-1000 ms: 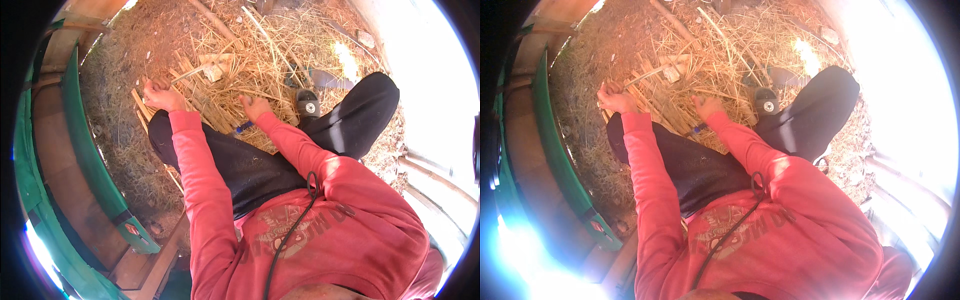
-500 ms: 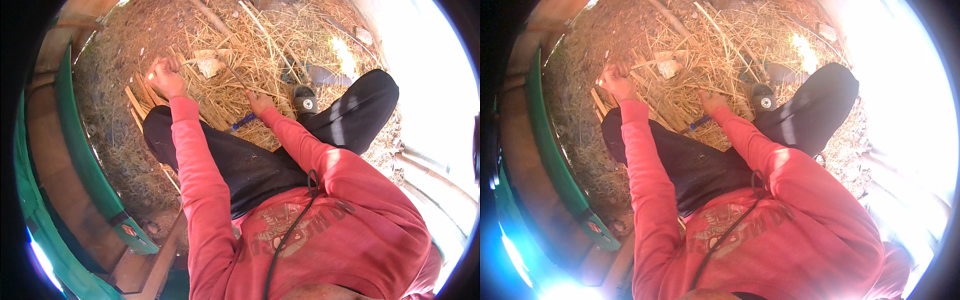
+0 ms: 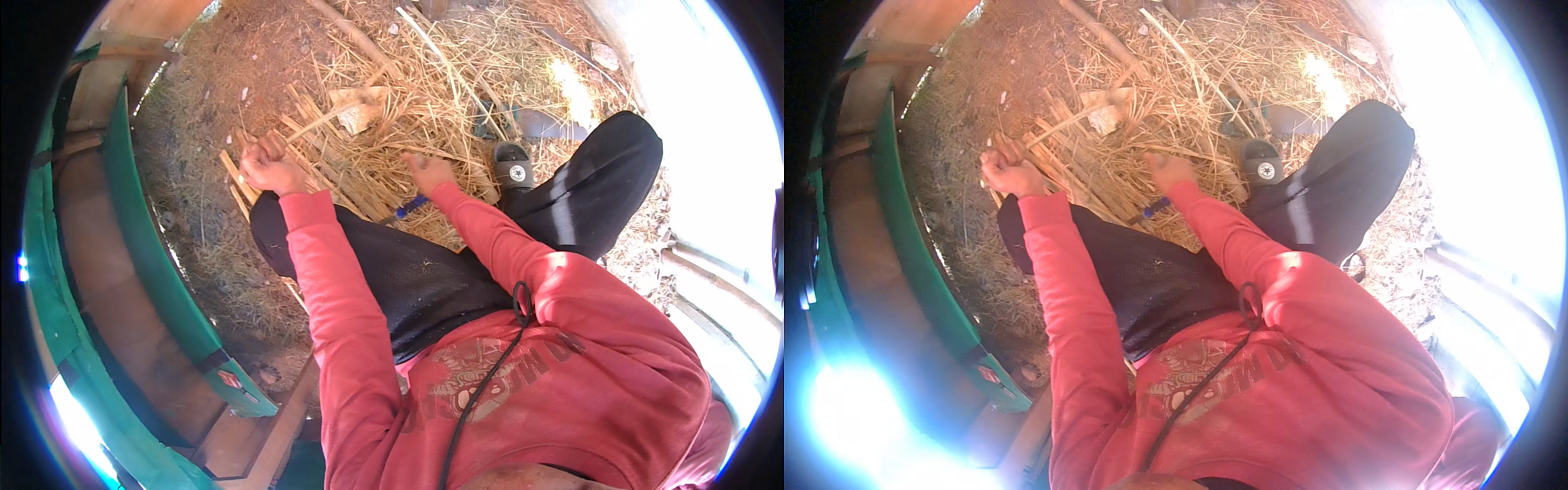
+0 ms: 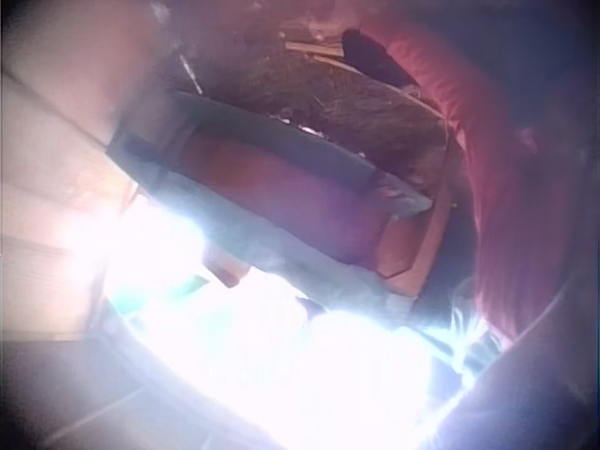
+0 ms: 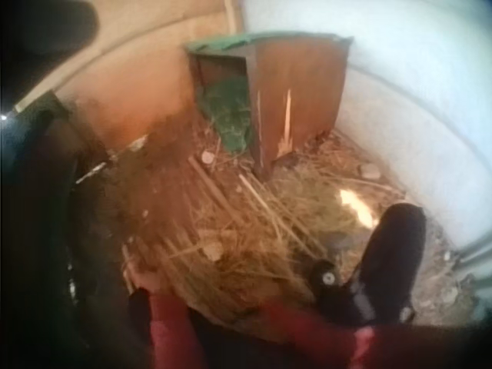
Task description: The person sits on the ground and uses a knife to shave thin strips from a wooden stick. They hold the stick with one hand and scrape the blade along its length to create fine shavings, occasionally switching to a different stick.
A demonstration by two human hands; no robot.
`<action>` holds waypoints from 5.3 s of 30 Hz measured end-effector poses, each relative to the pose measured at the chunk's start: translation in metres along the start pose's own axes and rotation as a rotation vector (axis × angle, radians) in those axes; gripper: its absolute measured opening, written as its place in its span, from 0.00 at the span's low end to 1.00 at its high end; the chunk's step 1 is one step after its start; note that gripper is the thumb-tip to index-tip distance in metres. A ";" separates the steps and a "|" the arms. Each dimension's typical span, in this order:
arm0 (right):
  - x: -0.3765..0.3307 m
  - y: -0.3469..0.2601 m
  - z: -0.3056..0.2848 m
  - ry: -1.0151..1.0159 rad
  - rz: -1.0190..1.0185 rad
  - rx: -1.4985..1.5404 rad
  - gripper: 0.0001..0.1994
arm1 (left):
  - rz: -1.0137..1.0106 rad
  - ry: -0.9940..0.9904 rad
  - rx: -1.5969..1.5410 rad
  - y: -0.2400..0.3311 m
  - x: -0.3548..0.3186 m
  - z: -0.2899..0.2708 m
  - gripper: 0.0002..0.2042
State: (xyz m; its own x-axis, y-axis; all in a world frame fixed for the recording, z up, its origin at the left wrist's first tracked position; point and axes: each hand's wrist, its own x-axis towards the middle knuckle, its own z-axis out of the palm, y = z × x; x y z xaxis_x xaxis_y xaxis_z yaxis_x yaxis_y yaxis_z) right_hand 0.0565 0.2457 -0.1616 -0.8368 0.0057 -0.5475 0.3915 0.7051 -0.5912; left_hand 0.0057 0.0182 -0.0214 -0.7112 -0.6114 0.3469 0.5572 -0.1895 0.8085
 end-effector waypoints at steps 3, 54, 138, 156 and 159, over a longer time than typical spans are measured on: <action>0.004 0.019 -0.005 0.190 0.033 -0.065 0.36 | 0.001 0.043 -0.020 0.001 0.000 -0.015 0.15; -0.001 0.043 0.036 -0.393 -0.545 -0.914 0.19 | -0.717 -0.092 0.192 0.157 -0.158 0.047 0.13; -0.040 -0.193 -0.231 0.275 -1.088 -0.956 0.14 | -1.072 -0.011 -0.425 0.184 -0.194 0.089 0.19; -0.092 -0.155 -0.194 -0.109 -1.569 -0.678 0.19 | -0.978 0.022 -0.288 0.184 -0.188 0.090 0.19; 0.031 -0.155 -0.233 0.516 -0.975 -0.845 0.24 | -0.930 -0.075 -0.342 0.195 -0.201 0.097 0.18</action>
State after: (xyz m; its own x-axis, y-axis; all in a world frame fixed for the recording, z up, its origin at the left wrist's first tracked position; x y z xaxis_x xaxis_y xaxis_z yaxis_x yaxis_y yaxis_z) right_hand -0.1189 0.3016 0.0506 -0.7532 -0.6033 0.2621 -0.6184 0.7853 0.0305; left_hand 0.2152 0.1789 0.1127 -0.9466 -0.0592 -0.3169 -0.1508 -0.7876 0.5975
